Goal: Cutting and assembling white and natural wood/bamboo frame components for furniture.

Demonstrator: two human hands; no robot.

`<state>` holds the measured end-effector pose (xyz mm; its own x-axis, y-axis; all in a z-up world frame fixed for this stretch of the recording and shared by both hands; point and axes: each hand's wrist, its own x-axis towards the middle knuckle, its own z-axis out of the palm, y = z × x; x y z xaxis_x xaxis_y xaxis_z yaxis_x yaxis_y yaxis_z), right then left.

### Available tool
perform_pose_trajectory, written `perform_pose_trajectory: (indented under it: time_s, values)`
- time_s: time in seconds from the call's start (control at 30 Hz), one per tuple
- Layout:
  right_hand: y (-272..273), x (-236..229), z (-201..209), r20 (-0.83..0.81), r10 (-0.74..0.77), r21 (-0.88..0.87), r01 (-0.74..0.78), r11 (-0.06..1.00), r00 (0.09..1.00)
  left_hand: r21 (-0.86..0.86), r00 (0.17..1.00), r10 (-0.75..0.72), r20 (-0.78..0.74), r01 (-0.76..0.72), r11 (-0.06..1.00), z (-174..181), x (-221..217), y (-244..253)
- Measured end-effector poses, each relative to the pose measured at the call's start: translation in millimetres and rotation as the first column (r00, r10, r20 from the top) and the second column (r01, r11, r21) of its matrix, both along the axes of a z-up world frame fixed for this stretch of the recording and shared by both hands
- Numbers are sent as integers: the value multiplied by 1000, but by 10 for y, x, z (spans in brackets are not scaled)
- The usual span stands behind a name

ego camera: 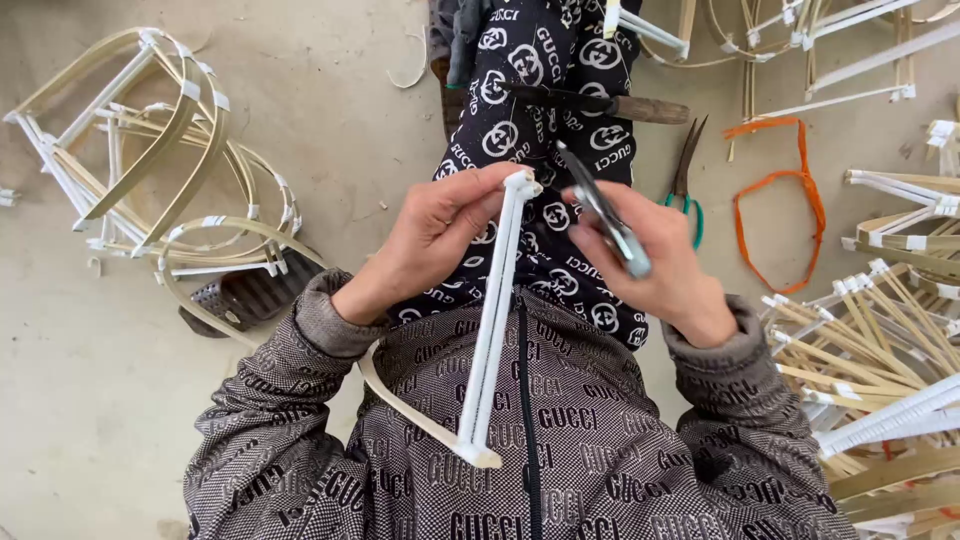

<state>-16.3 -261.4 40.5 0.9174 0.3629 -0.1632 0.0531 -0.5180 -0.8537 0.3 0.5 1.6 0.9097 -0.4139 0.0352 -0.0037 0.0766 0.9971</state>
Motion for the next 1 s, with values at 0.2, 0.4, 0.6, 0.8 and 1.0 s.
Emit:
perform_pose_trajectory:
  time_s: [0.2,0.4,0.6,0.8,1.0]
  values:
    - [24,-102,342,220,-158,92,141,986,963,-11,998,23,54,-23,1000,-3,-72,-74]
    - [-8,13,120,379,237,-127,-204,971,895,51,995,49,91,-53,997,47,-55,-91]
    - [-51,95,226,311,246,-304,-149,941,918,21,992,55,118,-58,998,36,-84,-120]
    - [-93,74,79,307,228,-156,-187,970,924,58,994,66,93,-71,996,29,-146,-124]
    - [-112,19,209,187,78,-105,-59,993,979,-47,998,55,-20,-56,997,45,-76,-104]
